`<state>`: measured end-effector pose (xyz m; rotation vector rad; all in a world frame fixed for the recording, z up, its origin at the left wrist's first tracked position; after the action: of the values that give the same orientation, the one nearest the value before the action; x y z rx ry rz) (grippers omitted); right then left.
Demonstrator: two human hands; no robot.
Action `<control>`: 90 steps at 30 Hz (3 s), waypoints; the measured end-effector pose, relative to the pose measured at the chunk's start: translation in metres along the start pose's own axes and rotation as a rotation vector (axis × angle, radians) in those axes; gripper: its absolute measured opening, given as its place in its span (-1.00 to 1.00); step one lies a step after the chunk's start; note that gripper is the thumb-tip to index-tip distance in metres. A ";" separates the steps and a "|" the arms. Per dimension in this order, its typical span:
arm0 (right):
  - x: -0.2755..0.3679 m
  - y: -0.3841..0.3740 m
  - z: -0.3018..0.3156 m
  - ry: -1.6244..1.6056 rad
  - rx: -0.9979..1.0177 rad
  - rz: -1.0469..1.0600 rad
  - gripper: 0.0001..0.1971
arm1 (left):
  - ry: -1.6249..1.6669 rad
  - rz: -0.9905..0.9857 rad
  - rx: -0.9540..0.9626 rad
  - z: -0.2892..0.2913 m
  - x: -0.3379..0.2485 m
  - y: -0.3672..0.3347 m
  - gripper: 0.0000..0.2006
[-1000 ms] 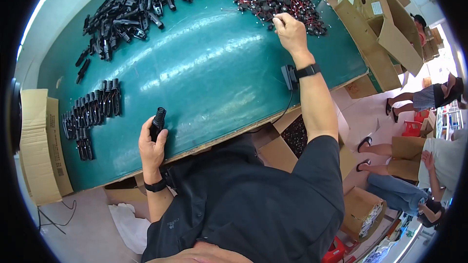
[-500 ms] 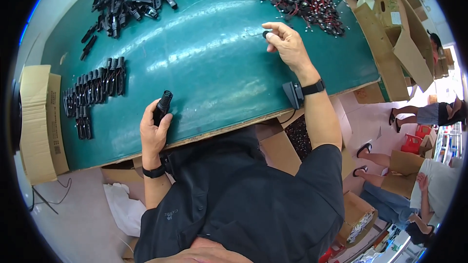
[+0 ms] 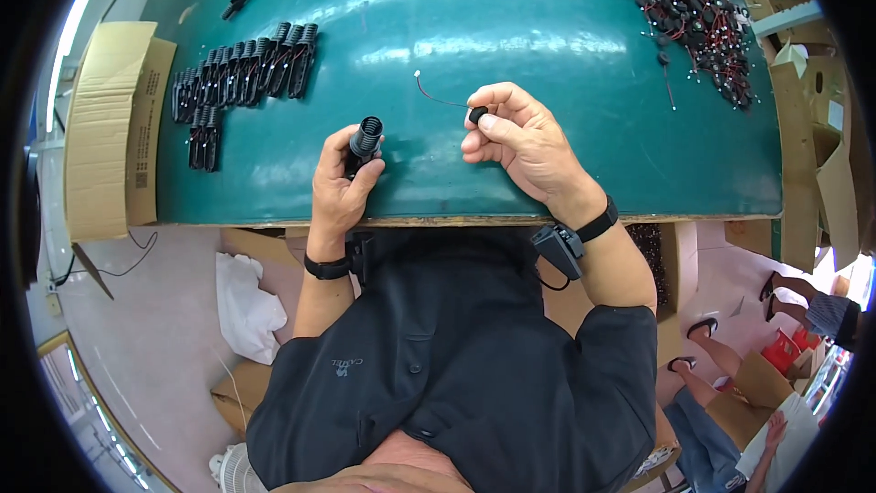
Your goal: The person picks up a black plastic housing and a wire with a small component, inserts the wire into the housing, and presses a cap onto the end. After repeating this assembly, the person gathers the completed units and places them into a cardboard box.
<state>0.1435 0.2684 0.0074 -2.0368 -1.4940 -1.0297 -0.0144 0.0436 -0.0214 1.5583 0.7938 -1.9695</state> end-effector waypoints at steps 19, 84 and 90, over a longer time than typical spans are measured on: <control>0.033 0.025 -0.055 1.136 -0.121 0.976 -0.66 | -0.175 -0.165 -0.169 0.005 -0.016 0.006 -0.49; -0.004 0.007 -0.063 0.969 0.015 0.695 -0.61 | -0.442 -0.298 -0.108 -0.001 -0.030 0.003 -0.47; -0.002 0.001 -0.055 1.030 0.076 0.627 -0.68 | -0.429 -0.266 -0.063 -0.006 -0.035 0.002 -0.42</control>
<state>0.1270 0.2282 0.0409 -1.3488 -0.3283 -1.3613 -0.0013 0.0478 0.0111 0.9765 0.9009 -2.3300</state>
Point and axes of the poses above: each hand's wrist, its own y-axis away from the middle knuckle, its own z-axis out of the back of the hand, x = y × z, the point moved 4 cm from there along -y, towards the middle knuckle, and after that the axes turned 4 degrees about z, right-handed, at the moved point
